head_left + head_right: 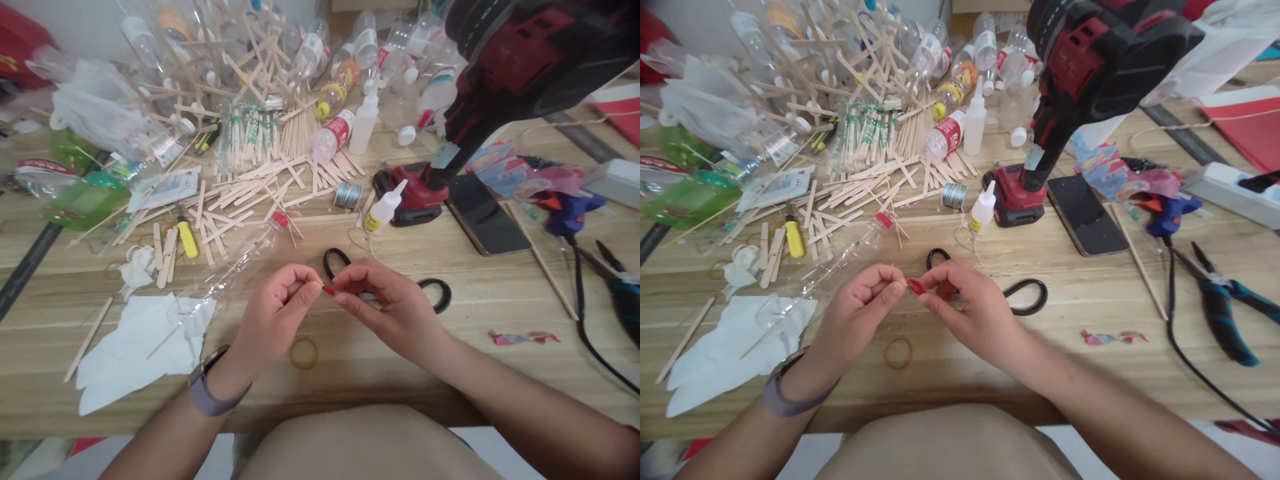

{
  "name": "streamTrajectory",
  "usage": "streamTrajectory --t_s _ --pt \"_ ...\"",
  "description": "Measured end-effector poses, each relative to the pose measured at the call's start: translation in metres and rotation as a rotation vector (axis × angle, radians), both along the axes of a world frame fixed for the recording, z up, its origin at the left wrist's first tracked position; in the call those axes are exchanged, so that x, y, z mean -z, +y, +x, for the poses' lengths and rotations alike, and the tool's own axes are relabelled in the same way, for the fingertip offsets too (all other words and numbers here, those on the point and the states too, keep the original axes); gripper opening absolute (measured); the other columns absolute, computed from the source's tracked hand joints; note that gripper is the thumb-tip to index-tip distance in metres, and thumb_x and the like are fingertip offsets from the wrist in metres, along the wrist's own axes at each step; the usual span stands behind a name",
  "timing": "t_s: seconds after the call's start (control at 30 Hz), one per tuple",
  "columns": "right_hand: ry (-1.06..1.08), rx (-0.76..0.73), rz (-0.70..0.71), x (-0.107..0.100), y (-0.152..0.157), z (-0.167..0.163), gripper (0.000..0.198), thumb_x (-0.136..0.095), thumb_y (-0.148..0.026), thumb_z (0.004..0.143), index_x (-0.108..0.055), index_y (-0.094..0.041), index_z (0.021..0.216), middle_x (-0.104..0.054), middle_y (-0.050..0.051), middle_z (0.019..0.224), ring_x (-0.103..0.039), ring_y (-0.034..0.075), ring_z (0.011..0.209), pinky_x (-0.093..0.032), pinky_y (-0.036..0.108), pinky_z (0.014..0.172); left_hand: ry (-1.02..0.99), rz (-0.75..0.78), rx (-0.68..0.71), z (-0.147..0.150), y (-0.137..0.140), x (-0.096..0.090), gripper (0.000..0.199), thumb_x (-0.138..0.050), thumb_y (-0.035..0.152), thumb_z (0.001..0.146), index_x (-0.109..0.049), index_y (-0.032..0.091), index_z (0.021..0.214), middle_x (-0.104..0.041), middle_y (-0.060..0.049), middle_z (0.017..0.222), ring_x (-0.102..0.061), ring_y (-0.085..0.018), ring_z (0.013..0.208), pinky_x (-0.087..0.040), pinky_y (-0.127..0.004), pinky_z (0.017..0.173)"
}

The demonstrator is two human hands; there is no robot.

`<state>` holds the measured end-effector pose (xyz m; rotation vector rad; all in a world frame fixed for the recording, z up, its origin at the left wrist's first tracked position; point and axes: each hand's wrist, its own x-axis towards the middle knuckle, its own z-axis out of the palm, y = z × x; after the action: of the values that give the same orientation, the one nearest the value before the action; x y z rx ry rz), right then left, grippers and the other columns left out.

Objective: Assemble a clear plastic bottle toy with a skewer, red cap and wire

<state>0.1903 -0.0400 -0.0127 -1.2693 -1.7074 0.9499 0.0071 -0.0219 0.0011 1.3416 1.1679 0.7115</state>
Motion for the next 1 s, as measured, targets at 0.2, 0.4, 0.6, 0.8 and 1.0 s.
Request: streamTrajectory --t_s 0.2,0.4,0.6,0.8,1.0 --pt "0.012 -0.011 -0.079 -0.0046 0.0005 -0.0019 0.008 -0.062 -0.026 0.084 -0.065 -0.02 0.089 -0.07 0.002 0.079 -0.065 0.014 0.067 -0.053 0.025 0.06 -0.194 -0.169 0.023 -0.0009 0.0021 0.0077 0.026 -0.059 0.043 0.086 -0.053 0.019 0.079 -0.035 0.009 0.054 -0.024 -0.006 0.047 -0.018 -0.022 0.045" --pt "0.031 -0.032 -0.101 -0.0043 0.0003 -0.0027 0.009 -0.061 -0.024 0.083 -0.065 -0.021 0.09 -0.071 0.002 0.079 -0.064 0.014 0.068 -0.052 0.024 0.06 -0.353 -0.327 0.055 0.0005 0.003 0.0086 0.028 -0.061 0.044 0.084 -0.05 0.019 0.078 -0.027 0.011 0.049 -0.018 -0.006 0.044 -0.016 -0.021 0.045" --pt "0.03 -0.015 -0.057 -0.0017 -0.0015 -0.0036 0.013 -0.066 -0.026 0.081 -0.064 -0.021 0.093 -0.069 0.002 0.083 -0.062 0.015 0.072 -0.051 0.026 0.064 -0.415 -0.434 0.044 0.0025 0.0023 0.0081 0.028 -0.064 0.044 0.081 -0.05 0.02 0.076 -0.023 0.012 0.047 -0.014 -0.005 0.043 -0.016 -0.02 0.043" --pt "0.12 -0.004 -0.121 0.0023 -0.0015 -0.0063 0.009 -0.066 -0.025 0.08 -0.06 -0.021 0.086 -0.068 0.0 0.081 -0.062 0.014 0.075 -0.049 0.027 0.069 -0.431 -0.457 0.078 0.0072 -0.0014 0.0053 0.028 -0.067 0.042 0.078 -0.052 0.019 0.076 -0.031 0.011 0.047 -0.02 -0.005 0.043 -0.016 -0.019 0.042" --pt "0.202 -0.02 -0.245 0.0015 0.0005 -0.0065 0.006 -0.061 -0.026 0.08 -0.06 -0.021 0.083 -0.065 0.0 0.077 -0.06 0.014 0.071 -0.048 0.027 0.066 -0.478 -0.439 0.078 0.0064 0.0 0.0068 0.024 -0.066 0.039 0.081 -0.053 0.02 0.079 -0.028 0.012 0.046 -0.02 -0.005 0.043 -0.016 -0.02 0.043"
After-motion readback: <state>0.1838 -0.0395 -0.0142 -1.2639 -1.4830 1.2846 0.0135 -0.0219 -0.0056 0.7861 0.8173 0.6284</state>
